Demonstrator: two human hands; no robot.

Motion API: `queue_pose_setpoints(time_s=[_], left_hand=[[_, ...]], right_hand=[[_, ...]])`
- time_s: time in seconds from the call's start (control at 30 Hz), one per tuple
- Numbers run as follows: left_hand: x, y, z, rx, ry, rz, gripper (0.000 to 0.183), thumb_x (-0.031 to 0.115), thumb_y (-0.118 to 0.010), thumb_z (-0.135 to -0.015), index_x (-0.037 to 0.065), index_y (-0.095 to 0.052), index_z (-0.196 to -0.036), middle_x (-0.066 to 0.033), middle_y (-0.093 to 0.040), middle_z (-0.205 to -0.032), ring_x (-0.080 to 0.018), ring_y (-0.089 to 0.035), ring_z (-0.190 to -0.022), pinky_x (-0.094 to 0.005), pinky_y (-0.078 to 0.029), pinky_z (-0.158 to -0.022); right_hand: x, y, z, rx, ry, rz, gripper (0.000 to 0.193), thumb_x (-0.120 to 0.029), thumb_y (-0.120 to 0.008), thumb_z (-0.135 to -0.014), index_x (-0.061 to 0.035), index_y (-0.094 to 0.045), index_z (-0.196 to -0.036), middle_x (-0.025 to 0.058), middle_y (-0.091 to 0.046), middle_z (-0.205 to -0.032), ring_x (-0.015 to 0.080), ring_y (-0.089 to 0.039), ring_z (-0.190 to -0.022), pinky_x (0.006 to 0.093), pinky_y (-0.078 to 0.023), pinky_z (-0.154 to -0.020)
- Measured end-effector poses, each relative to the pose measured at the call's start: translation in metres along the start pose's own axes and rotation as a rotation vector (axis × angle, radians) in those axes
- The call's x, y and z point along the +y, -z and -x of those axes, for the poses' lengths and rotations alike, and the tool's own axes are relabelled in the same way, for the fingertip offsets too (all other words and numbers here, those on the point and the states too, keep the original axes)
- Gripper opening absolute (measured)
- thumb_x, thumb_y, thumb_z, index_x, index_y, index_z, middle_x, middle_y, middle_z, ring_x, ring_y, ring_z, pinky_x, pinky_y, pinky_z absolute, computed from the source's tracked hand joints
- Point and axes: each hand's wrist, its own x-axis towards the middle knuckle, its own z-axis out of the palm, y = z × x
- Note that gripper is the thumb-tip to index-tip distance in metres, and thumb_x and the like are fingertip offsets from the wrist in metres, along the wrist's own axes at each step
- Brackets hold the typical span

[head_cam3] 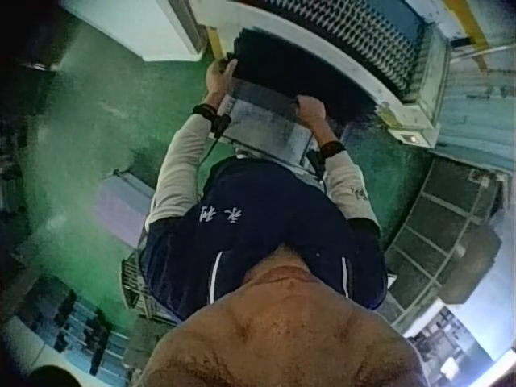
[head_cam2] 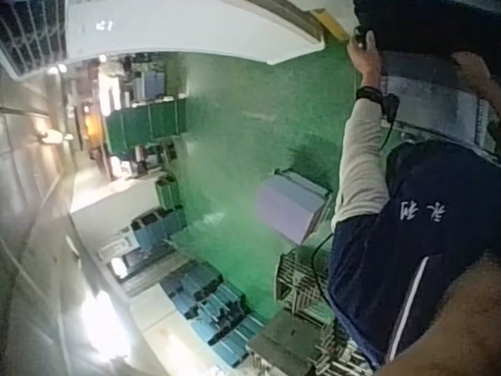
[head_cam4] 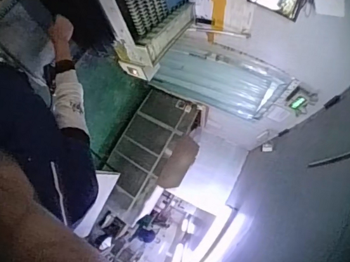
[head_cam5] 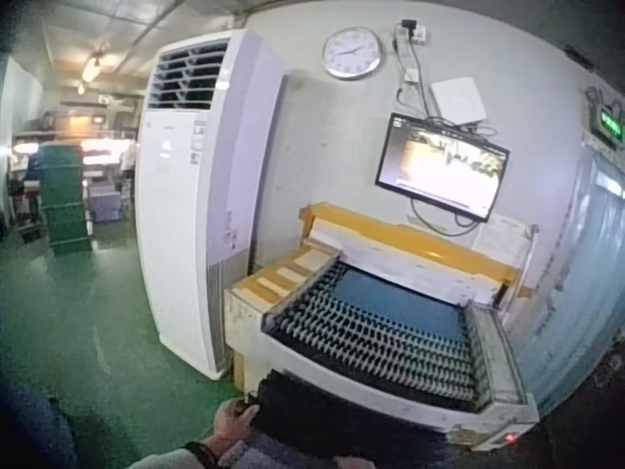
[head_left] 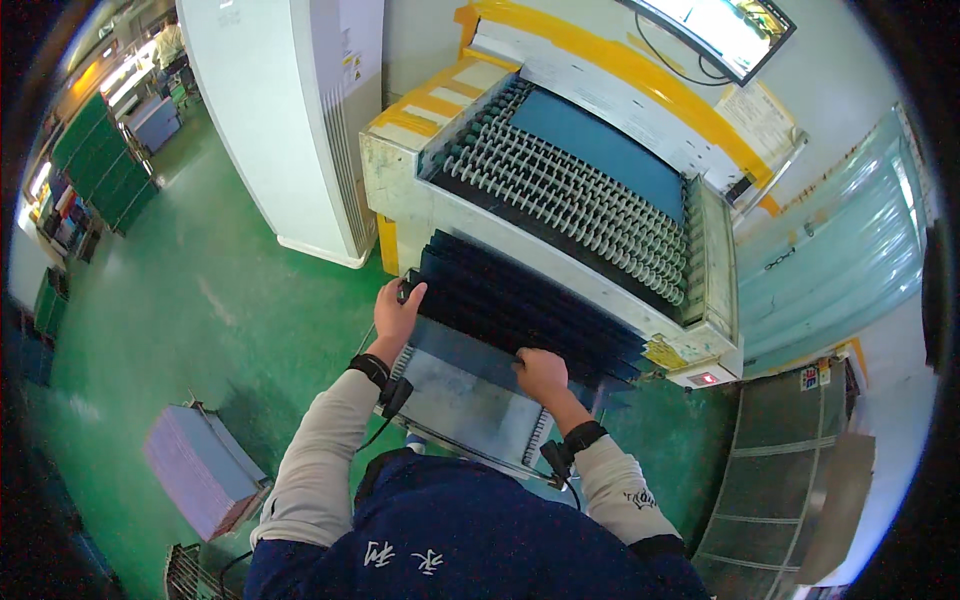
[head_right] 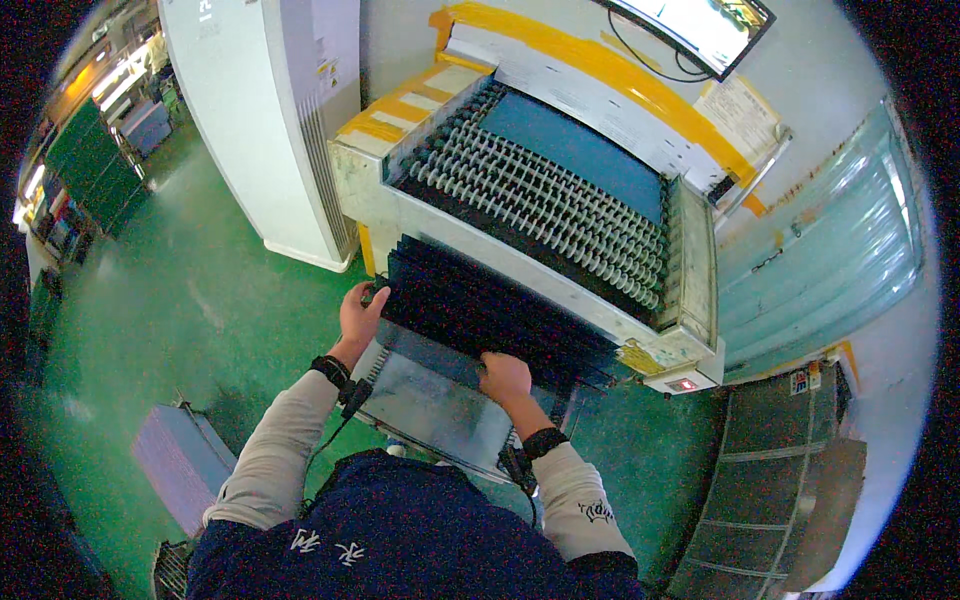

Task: Placing blue metal sheets into a machine and then organizing processed sheets into a vertical rack.

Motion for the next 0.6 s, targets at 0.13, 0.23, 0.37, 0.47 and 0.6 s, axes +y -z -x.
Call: queue_pose_setpoints(time_s=[0.13,0.23,0.37,0.47,0.6], left_hand=[[0.0011,-0.001,-0.0002,-0.001,0.002,-0.031,0.061,0.049,-0.073,-0.083,-0.001,-0.064,-0.116,-0.0169,-0.065,-0.108,-0.0315,-0.063,-0.098,-0.0376,-0.05,-0.082],[-0.002,0.0006,-0.0006,-0.008,0.003,-0.037,0.061,0.05,-0.073,-0.083,-0.001,-0.064,-0.116,-0.0168,-0.065,-0.108,-0.0314,-0.063,-0.098,-0.0378,-0.05,-0.082],[0.001,0.0014,0.0,-0.036,0.041,-0.024,0.061,0.05,-0.072,-0.083,-0.001,-0.064,-0.116,-0.0167,-0.065,-0.108,-0.0311,-0.063,-0.098,-0.0381,-0.05,-0.082],[0.0018,0.0017,-0.0003,-0.026,0.021,-0.031,0.061,0.05,-0.073,-0.083,-0.001,-0.064,-0.116,-0.0168,-0.065,-0.108,-0.0307,-0.063,-0.097,-0.0382,-0.05,-0.081],[0.003,0.0007,0.0004,-0.03,0.033,-0.026,0.061,0.05,-0.073,-0.083,-0.001,-0.064,-0.117,-0.0166,-0.065,-0.108,-0.0308,-0.063,-0.098,-0.0382,-0.049,-0.082]], right_hand=[[0.0013,-0.0001,-0.0032,-0.032,-0.021,0.01,0.021,-0.029,-0.066,-0.084,-0.0094,-0.069,-0.091,0.0127,-0.07,-0.093,0.0352,-0.067,-0.089,0.0475,-0.053,-0.077],[0.0009,-0.0012,-0.0031,-0.018,-0.008,-0.006,0.022,-0.029,-0.066,-0.084,-0.0091,-0.068,-0.091,0.0126,-0.07,-0.093,0.035,-0.067,-0.089,0.0476,-0.053,-0.077],[0.0,0.0005,-0.0023,-0.017,-0.007,0.006,0.023,-0.03,-0.066,-0.084,-0.0089,-0.068,-0.092,0.0132,-0.07,-0.093,0.0348,-0.067,-0.09,0.0475,-0.054,-0.078],[0.0007,-0.0007,-0.0024,-0.015,-0.003,0.007,0.023,-0.03,-0.067,-0.084,-0.0088,-0.068,-0.092,0.0138,-0.07,-0.093,0.035,-0.067,-0.09,0.0475,-0.054,-0.078],[0.0033,-0.0034,-0.0023,-0.002,0.001,-0.005,0.023,-0.03,-0.067,-0.084,-0.0085,-0.068,-0.091,0.0141,-0.07,-0.093,0.0354,-0.067,-0.089,0.0477,-0.054,-0.078]])
